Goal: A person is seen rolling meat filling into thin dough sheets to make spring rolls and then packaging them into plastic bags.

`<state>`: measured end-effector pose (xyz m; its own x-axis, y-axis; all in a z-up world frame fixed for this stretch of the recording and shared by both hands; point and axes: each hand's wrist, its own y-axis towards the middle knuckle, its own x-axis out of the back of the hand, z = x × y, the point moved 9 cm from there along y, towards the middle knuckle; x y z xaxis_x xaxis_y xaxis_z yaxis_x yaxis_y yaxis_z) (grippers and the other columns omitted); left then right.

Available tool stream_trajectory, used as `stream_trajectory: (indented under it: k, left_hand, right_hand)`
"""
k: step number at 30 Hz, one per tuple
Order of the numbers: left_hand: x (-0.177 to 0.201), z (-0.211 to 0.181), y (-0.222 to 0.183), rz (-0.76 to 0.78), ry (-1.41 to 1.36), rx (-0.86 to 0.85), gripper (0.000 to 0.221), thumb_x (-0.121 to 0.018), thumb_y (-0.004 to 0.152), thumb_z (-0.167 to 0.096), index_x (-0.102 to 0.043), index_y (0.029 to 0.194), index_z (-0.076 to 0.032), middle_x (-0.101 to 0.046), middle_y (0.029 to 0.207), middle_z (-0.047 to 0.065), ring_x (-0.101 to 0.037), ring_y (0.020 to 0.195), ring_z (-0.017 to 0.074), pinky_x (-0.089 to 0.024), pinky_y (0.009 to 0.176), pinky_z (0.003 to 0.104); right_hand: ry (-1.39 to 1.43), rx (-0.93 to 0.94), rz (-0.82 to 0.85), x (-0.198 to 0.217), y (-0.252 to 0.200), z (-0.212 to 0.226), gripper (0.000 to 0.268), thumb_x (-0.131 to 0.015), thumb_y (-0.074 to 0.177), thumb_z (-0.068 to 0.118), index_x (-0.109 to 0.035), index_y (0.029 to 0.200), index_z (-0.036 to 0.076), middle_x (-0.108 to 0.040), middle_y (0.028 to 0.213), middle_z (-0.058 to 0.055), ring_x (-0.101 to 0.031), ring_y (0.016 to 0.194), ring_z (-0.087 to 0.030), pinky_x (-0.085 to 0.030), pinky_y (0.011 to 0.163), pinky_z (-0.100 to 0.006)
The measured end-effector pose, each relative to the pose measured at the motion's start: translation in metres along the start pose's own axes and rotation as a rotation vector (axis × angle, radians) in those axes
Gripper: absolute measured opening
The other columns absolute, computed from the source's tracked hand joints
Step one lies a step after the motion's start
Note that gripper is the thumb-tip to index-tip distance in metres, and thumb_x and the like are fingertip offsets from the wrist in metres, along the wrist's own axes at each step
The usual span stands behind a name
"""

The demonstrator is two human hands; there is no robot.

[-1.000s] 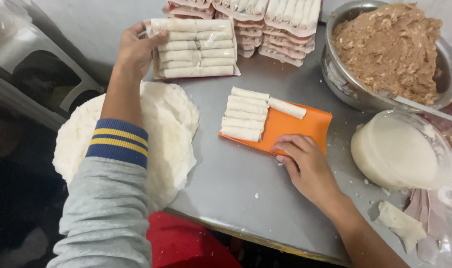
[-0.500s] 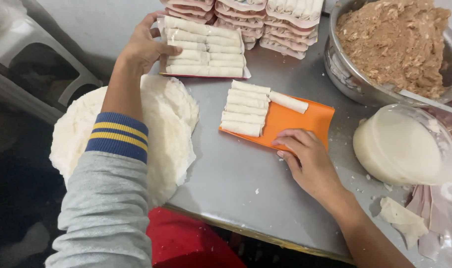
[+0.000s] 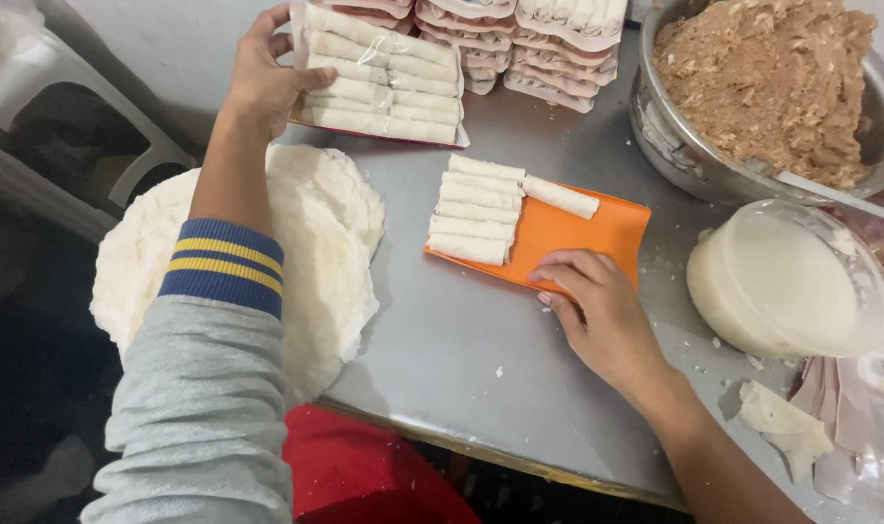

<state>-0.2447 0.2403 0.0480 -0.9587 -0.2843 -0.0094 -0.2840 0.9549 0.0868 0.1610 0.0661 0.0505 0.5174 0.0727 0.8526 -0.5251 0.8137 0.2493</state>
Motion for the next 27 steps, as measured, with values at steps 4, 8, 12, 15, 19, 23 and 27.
stream_trajectory:
  k: [4, 8, 12, 15, 19, 23, 27]
  left_hand:
    - [-0.002, -0.006, -0.006, -0.003, 0.042, 0.016, 0.069, -0.08, 0.082, 0.007, -0.054, 0.138, -0.024, -0.065, 0.117, -0.002, -0.077, 0.1, 0.0204, -0.069, 0.068, 0.032]
    - [-0.005, -0.011, -0.009, 0.011, 0.037, -0.005, 0.067, -0.081, 0.083, 0.006, -0.054, 0.137, -0.024, -0.067, 0.116, -0.004, -0.077, 0.101, 0.0191, -0.068, 0.068, 0.032]
    - [-0.006, -0.012, -0.006, 0.024, 0.064, -0.062, 0.064, -0.081, 0.084, 0.005, -0.054, 0.135, -0.023, -0.067, 0.115, -0.006, -0.075, 0.094, 0.0154, -0.06, 0.058, 0.03]
    - [-0.01, -0.02, -0.012, 0.038, 0.042, -0.065, 0.061, -0.079, 0.087, 0.006, -0.055, 0.134, -0.024, -0.068, 0.12, -0.006, -0.077, 0.097, 0.0165, -0.062, 0.062, 0.029]
    - [-0.008, -0.02, -0.012, 0.018, 0.039, -0.056, 0.064, -0.08, 0.086, 0.007, -0.053, 0.135, -0.023, -0.066, 0.12, -0.005, -0.079, 0.095, 0.0176, -0.068, 0.062, 0.03]
    - [-0.009, -0.022, -0.008, 0.057, -0.029, -0.153, 0.068, -0.079, 0.088, 0.01, -0.051, 0.141, -0.021, -0.063, 0.115, -0.001, -0.078, 0.094, 0.0189, -0.066, 0.054, 0.034]
    - [-0.01, -0.025, -0.01, 0.072, -0.02, -0.19, 0.068, -0.079, 0.088, 0.011, -0.051, 0.142, -0.02, -0.061, 0.11, -0.001, -0.076, 0.093, 0.0175, -0.066, 0.056, 0.033]
  right_hand:
    - [0.006, 0.021, -0.013, 0.002, 0.001, 0.002, 0.022, -0.059, 0.097, 0.009, -0.074, 0.112, 0.014, -0.066, 0.117, -0.001, -0.06, 0.109, -0.024, -0.047, 0.096, -0.038]
    - [0.003, 0.04, -0.016, 0.003, 0.001, 0.005, 0.022, -0.06, 0.097, 0.008, -0.074, 0.113, 0.013, -0.066, 0.117, -0.002, -0.06, 0.11, -0.024, -0.046, 0.098, -0.038]
    - [0.004, 0.039, -0.017, 0.003, 0.001, 0.005, 0.023, -0.06, 0.097, 0.008, -0.074, 0.114, 0.014, -0.066, 0.117, -0.002, -0.06, 0.11, -0.024, -0.046, 0.097, -0.038]
    - [-0.003, 0.021, -0.008, 0.003, 0.001, 0.005, 0.023, -0.059, 0.096, 0.008, -0.074, 0.113, 0.014, -0.067, 0.117, -0.002, -0.06, 0.111, -0.024, -0.046, 0.098, -0.038]
    - [0.011, 0.015, -0.006, 0.003, 0.001, 0.004, 0.023, -0.059, 0.097, 0.008, -0.074, 0.113, 0.014, -0.067, 0.117, -0.002, -0.06, 0.11, -0.024, -0.046, 0.098, -0.038]
    - [0.001, 0.037, -0.015, 0.003, 0.001, 0.005, 0.023, -0.059, 0.096, 0.007, -0.074, 0.113, 0.013, -0.066, 0.116, -0.002, -0.06, 0.109, -0.024, -0.046, 0.097, -0.038]
    - [-0.004, 0.031, -0.003, 0.003, 0.001, 0.005, 0.023, -0.058, 0.097, 0.007, -0.074, 0.113, 0.013, -0.066, 0.117, -0.002, -0.06, 0.111, -0.024, -0.046, 0.098, -0.038]
